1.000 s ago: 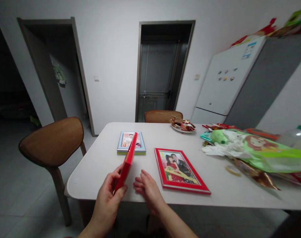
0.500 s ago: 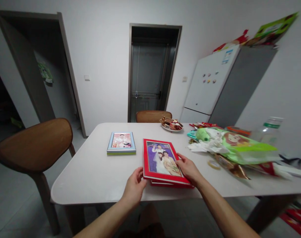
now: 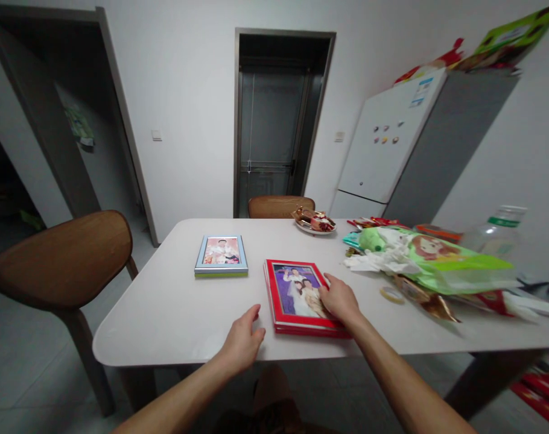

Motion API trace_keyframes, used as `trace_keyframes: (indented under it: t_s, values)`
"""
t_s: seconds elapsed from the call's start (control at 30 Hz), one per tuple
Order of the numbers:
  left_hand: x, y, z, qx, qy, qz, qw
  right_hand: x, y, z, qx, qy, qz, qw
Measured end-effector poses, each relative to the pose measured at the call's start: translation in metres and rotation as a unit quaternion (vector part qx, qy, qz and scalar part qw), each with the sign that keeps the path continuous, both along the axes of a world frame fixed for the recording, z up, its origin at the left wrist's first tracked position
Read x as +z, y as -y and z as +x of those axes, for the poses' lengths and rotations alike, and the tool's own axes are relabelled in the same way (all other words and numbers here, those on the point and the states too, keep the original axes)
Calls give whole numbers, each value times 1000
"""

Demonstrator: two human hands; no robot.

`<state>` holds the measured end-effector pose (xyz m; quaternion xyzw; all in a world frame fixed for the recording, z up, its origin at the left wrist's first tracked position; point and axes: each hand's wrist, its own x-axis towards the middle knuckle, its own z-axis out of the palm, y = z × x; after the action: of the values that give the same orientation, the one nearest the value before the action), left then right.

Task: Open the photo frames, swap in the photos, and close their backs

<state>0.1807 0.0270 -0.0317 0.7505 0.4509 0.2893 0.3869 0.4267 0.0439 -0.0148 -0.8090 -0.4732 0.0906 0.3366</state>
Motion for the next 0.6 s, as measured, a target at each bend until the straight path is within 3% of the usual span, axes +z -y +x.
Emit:
trace_keyframes:
  t_s: [0.07,0.17,0.3,0.47,0.6]
  values:
    - [-3,-8,-18,22,-7,5,1000,7,-11,-32,49,67,21,996]
    - [-5,-24,-47,65,-14,18,998,11,-37,-95,199,173,24,964]
    - [-5,-41,-79,114,-24,42,992,5,-78,-162,243,186,31,951]
    - [-2,-49,-99,138,-39,80,986,-8,-109,-187,233,204,32,950]
    - [3,-50,-102,135,-53,124,982,-20,-96,-190,230,212,31,949]
